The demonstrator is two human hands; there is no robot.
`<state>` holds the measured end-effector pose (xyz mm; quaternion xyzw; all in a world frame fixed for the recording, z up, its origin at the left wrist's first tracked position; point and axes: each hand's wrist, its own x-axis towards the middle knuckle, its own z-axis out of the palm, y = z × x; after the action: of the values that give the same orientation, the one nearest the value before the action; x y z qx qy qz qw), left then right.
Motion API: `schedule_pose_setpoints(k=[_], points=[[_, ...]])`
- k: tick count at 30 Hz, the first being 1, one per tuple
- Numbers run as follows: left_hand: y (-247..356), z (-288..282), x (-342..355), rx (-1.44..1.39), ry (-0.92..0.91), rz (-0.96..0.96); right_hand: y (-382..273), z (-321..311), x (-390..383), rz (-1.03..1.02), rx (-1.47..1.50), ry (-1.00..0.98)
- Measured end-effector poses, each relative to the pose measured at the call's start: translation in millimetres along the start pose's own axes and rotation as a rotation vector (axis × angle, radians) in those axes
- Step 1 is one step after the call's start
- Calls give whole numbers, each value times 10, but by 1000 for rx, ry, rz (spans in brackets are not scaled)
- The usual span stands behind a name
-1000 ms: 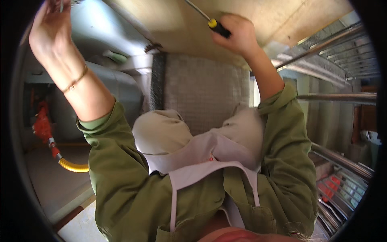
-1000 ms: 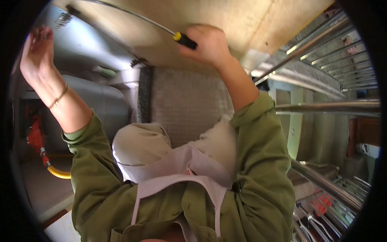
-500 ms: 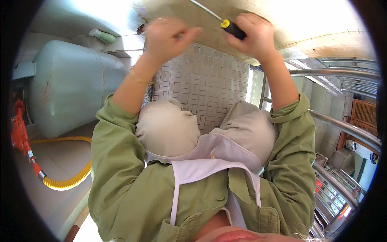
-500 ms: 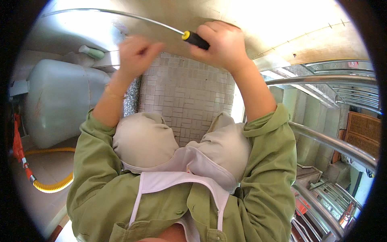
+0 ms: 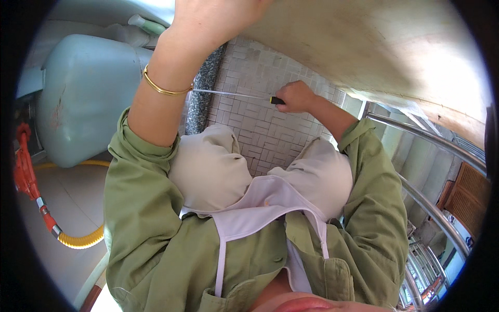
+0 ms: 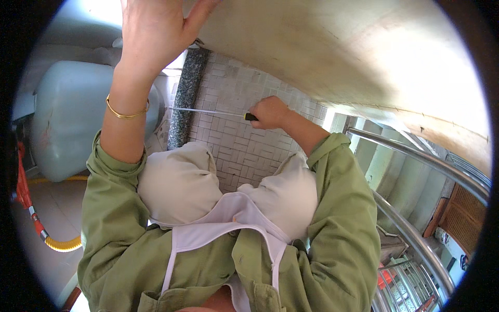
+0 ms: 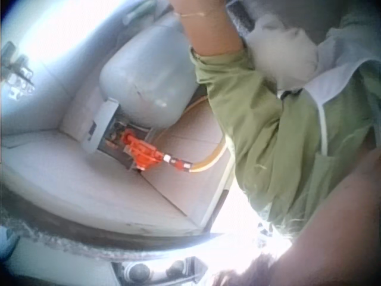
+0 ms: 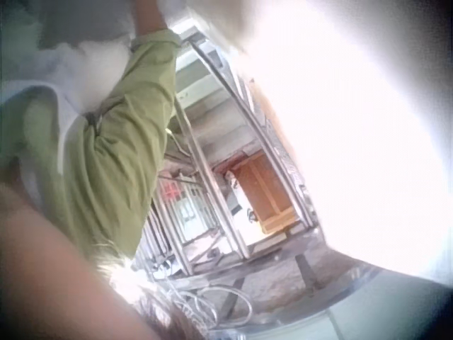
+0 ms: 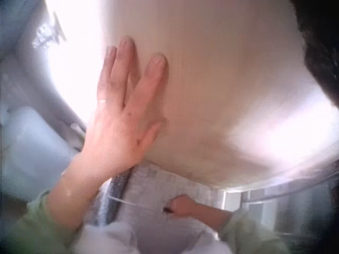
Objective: The person retrieves a wooden cabinet door and a screwdriver, then installs the door onto a cabinet under the counter. They align the hinges and use the screwdriver to fasten the door in place.
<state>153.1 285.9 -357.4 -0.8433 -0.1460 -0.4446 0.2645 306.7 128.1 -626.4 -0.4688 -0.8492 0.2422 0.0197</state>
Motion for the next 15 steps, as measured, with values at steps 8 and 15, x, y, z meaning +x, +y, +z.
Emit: schedule_pose_setpoints(k=[8,15], points=[[34,21,51,97,-106,-90,73,585,97,73,28,-66],[102,106,9,183,-47,-98,379,761,192,296,76,44]])
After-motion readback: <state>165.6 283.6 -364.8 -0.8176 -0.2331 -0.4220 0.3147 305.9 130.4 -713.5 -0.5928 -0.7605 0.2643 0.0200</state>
